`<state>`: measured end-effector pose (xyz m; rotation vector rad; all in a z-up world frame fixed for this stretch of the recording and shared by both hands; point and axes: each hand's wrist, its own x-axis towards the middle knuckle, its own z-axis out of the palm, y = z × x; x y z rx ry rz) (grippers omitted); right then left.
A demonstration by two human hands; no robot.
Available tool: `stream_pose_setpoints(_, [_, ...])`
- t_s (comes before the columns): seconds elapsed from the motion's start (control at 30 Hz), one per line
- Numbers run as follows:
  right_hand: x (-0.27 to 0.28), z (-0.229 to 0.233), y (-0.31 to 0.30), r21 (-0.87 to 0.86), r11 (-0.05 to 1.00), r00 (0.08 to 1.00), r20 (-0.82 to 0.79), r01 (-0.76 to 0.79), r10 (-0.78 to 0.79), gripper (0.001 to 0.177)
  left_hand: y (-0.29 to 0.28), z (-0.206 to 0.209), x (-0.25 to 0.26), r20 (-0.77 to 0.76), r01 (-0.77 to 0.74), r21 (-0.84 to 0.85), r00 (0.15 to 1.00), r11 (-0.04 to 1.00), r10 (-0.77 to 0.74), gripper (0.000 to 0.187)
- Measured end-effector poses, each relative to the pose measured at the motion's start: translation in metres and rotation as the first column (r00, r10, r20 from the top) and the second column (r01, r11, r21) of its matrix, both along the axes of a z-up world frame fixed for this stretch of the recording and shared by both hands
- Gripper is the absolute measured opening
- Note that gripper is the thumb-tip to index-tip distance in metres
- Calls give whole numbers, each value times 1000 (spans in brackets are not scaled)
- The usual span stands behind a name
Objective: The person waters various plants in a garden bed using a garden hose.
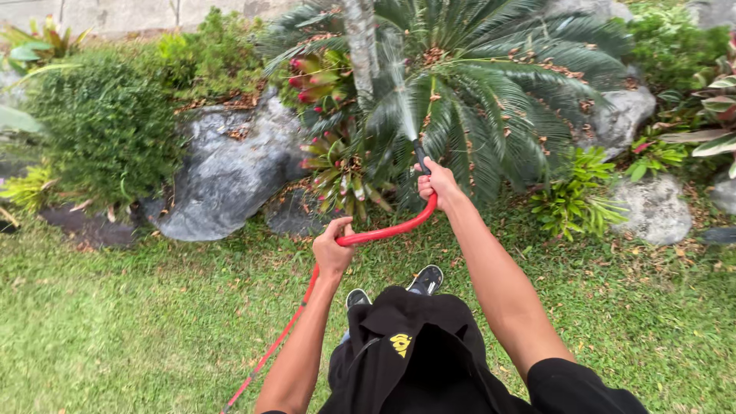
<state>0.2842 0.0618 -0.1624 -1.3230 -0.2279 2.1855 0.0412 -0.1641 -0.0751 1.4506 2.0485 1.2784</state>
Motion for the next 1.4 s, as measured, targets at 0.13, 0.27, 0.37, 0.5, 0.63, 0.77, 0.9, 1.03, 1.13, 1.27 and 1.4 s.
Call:
stream_pose_setpoints(0.13, [-52, -11, -19, -59, 996, 997, -41, -61, 58, 31, -36, -9, -37, 9, -54, -51, 998, 997, 55, 14])
stream_pose_setpoints(0.27, [-95, -11, -40, 7, 993, 993, 24, -115, 115, 32, -69, -15, -65, -1, -70, -94, 998, 993, 70, 13])
stream_pose_setpoints(0.37, [-116, -9, -53, 48, 991, 990, 79, -122, 118, 32, -84, -17, -80, -1, -97, -114, 995, 989, 97, 12])
stream_pose_setpoints(0.5, [-142, -11, -65, 42, 996, 978, 200, -73, 64, 31, -98, -13, -101, 0, -97, -107, 995, 989, 98, 13])
stream_pose_setpoints(0.63, [-151, -11, -81, 39, 984, 970, 177, -173, 164, 33, -109, -14, -115, 45, -73, -87, 996, 994, 77, 15])
stream_pose_setpoints(0.77, [-158, 4, -95, 48, 995, 974, 212, -87, 75, 31, -117, -18, -123, 13, -61, -95, 998, 994, 63, 14])
stream_pose_setpoints(0.9, [-161, 17, -102, 48, 983, 956, 247, -175, 158, 31, -127, -19, -124, -1, -43, -120, 999, 992, 44, 14])
stream_pose_setpoints(1.03, [-159, 5, -110, 17, 963, 940, 219, -271, 260, 35, -138, -21, -122, 52, -7, -138, 999, 990, 14, 13])
stream_pose_setpoints(1.13, [-153, -12, -122, -58, 965, 945, 198, -255, 261, 33, -146, -23, -121, 39, 4, -160, 999, 987, 3, 13])
stream_pose_setpoints(1.27, [-140, -27, -137, 18, 991, 957, 262, -135, 126, 34, -151, -23, -121, 21, 21, -180, 1000, 984, -17, 13])
stream_pose_setpoints(1.4, [-132, -27, -141, 54, 999, 974, 225, -2, -10, 34, -151, -21, -121, 36, 18, -193, 999, 981, -11, 14])
